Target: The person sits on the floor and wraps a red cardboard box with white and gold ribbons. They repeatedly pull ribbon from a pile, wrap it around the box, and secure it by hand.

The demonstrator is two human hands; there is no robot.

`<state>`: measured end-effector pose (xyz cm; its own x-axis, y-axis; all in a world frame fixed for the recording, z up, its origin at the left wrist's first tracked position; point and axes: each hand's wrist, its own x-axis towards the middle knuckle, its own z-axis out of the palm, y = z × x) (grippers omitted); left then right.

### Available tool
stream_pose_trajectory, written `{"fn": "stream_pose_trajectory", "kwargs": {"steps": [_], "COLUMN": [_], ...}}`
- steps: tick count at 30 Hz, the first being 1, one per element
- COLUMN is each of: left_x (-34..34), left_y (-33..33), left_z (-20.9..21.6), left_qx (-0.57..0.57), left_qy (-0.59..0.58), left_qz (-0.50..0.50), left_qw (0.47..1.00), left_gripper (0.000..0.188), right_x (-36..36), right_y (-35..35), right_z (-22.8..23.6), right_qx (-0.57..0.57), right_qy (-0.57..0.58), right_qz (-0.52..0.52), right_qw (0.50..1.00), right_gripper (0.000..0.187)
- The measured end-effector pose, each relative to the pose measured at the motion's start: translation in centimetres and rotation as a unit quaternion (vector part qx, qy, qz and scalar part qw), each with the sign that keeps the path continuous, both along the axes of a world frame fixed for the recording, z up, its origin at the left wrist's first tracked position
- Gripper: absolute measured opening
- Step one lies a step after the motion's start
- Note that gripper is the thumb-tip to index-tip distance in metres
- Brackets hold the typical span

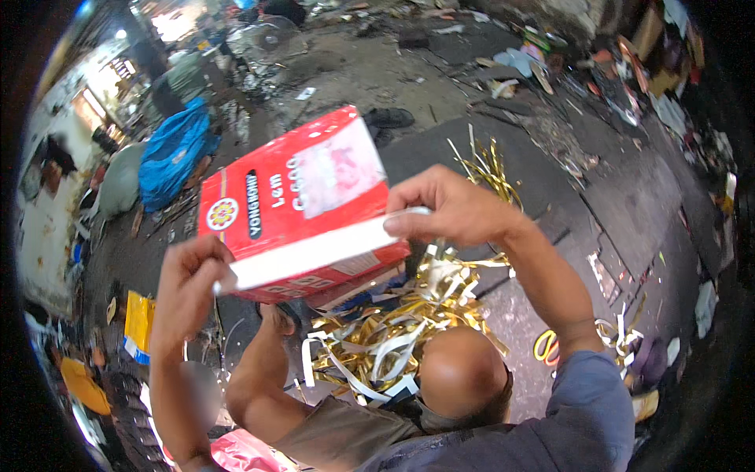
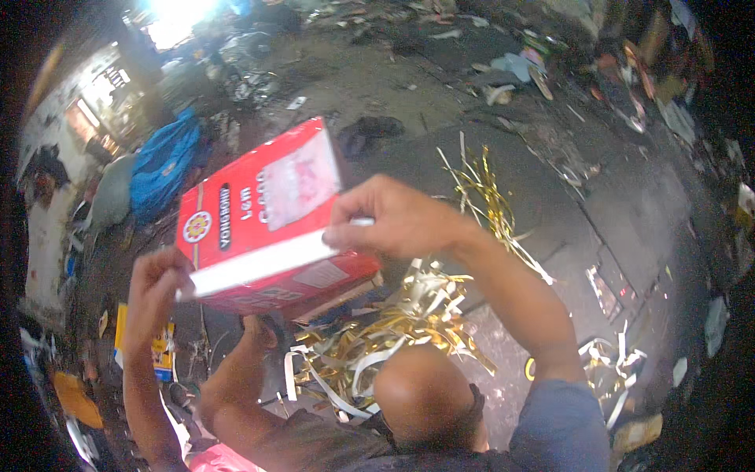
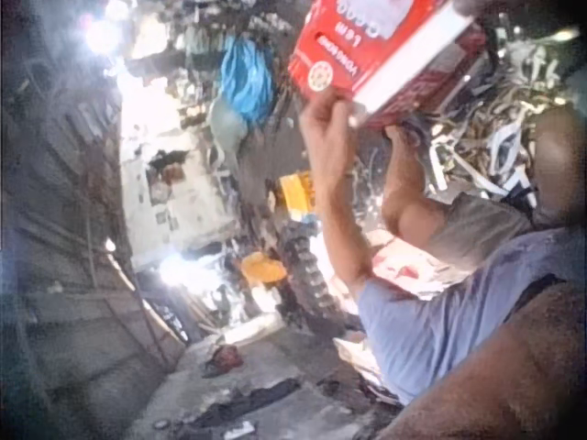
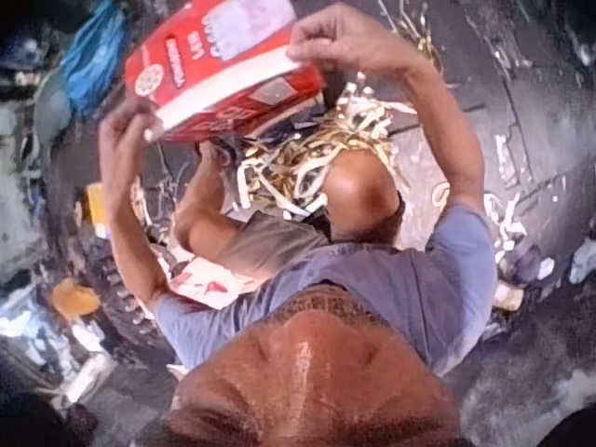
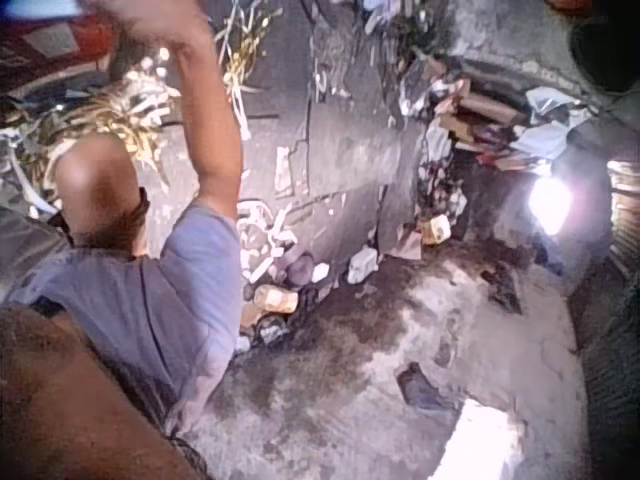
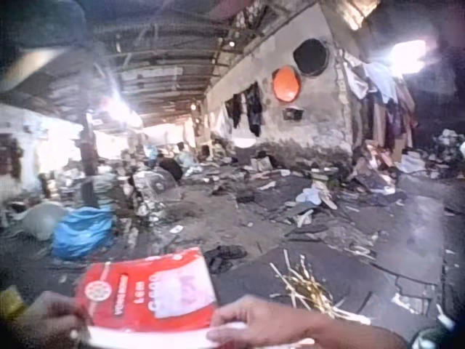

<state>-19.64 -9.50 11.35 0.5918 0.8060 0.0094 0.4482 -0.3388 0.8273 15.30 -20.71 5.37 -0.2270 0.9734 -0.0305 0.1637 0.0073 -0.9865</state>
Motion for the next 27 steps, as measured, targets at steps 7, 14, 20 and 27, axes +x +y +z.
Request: {"fn": "stream_pose_trajectory", "kwargs": {"steps": [7,14,20,27], "left_x": [-3.3,7.4,14.7,15.4], "left_y": [8.6,7.6,6.0,6.0], "left_z": [-1.5,-7.4,-10.2,-11.5], "left_qx": [0.281,0.47,0.128,0.213], "left_qy": [0.327,0.045,-0.219,-0.205], "left_qz": [0.174,0.04,-0.081,-0.055], "left_qw": [0.885,0.881,0.964,0.954], "left_gripper": [0.025,0.062,0.042,0.016], "right_x": [-0.5,-1.6,-2.7,-1.0], "right_y": [10.3,10.7,9.7,7.9], "right_z": [3.1,1.4,0.1,0.5], "right_qx": [0.138,0.163,0.225,0.316], "right_qy": [-0.364,-0.45,-0.434,-0.505], "right_qz": [-0.024,-0.114,-0.196,-0.141], "right_qw": [0.921,0.871,0.85,0.791], "right_gripper": [0.032,0.035,0.038,0.02]}}
